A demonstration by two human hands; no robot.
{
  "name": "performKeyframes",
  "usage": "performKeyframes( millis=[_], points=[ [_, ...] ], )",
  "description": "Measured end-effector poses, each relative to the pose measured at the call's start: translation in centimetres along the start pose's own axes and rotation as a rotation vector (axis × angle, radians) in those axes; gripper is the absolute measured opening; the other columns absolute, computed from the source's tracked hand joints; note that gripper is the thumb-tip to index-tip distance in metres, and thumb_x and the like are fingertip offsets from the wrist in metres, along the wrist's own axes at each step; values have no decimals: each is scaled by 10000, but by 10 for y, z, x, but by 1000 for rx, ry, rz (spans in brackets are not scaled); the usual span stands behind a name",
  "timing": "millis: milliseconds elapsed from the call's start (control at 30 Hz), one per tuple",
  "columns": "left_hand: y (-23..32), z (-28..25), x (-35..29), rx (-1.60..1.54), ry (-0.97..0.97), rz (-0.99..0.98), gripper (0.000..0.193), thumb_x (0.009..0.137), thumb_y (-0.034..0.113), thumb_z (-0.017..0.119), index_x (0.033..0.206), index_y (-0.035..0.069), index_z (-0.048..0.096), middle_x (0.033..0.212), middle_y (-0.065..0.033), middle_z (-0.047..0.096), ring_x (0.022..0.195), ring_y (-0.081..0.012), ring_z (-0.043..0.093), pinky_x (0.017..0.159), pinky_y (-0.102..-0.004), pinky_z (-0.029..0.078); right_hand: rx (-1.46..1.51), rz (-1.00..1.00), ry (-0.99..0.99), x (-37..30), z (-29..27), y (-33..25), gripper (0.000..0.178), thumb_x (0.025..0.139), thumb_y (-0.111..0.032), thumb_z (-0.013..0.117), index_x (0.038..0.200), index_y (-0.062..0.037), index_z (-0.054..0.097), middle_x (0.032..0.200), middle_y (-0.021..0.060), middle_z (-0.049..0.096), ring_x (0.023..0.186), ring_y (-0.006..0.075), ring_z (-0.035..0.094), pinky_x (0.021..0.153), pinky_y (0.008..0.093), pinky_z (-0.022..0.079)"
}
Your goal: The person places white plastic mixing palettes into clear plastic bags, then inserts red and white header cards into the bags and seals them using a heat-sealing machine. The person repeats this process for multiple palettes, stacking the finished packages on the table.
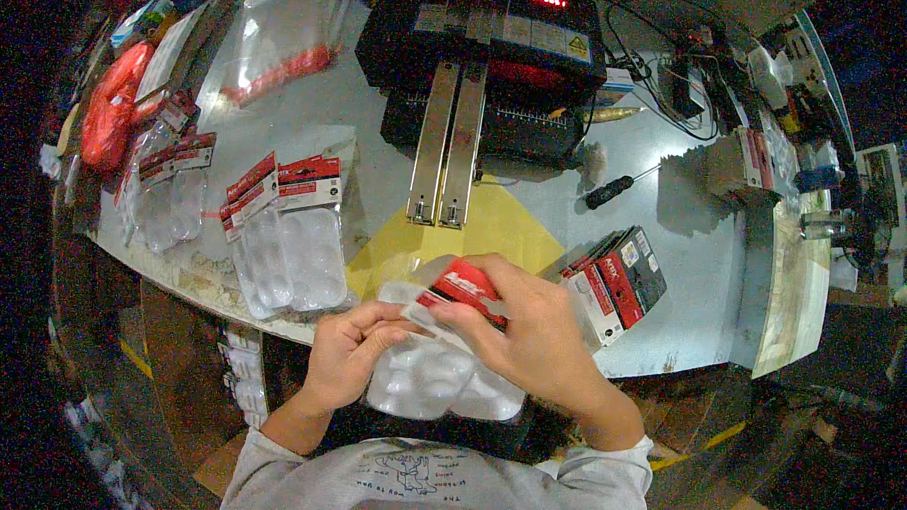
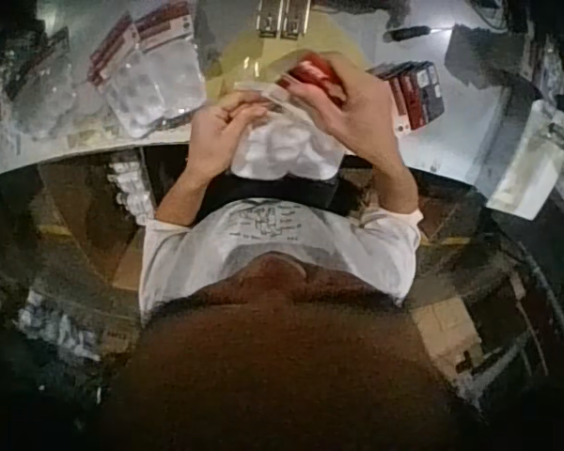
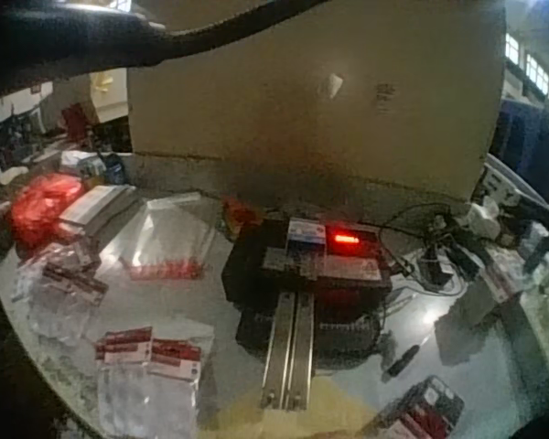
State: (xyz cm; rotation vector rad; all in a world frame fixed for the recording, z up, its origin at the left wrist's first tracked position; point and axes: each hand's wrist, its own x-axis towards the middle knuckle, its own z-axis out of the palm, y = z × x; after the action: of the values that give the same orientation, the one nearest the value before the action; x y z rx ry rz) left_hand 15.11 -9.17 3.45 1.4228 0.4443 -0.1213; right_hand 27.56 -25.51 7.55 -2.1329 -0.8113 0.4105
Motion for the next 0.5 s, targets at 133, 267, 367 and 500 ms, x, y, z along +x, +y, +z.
performKeyframes(
  millis=[133,267,367,500],
  points=[
    [-2,-1,0,126,42,107,177,885,162,574,929,-2,625,784,-64,676,664,-81,590,613,-227,461,54,-8,-42,12,14,-6,281,738,-241,752,811,-2,624,587,91,566,479,140,505,464,255,394],
    [-5,-2,1,199,46,98,175,884,184,583,889,19,637,631,-56,613,510,-65,476,482,-236,384,64,11,-89,11,13,-6,290,722,-264,767,773,-7,643,538,76,541,438,126,446,434,257,370],
    [-8,0,2,232,58,119,170,885,183,584,871,25,645,577,-49,571,475,-61,447,450,-242,363,60,14,-98,11,15,-3,303,705,-269,780,781,-7,649,536,68,538,445,116,436,431,256,365],
    [-10,2,0,269,115,156,183,894,175,576,864,12,654,593,-24,571,520,-44,453,476,-230,376,25,-64,-66,13,15,7,296,710,-263,778,787,-4,657,547,61,551,448,94,442,432,248,365]
  ],
)
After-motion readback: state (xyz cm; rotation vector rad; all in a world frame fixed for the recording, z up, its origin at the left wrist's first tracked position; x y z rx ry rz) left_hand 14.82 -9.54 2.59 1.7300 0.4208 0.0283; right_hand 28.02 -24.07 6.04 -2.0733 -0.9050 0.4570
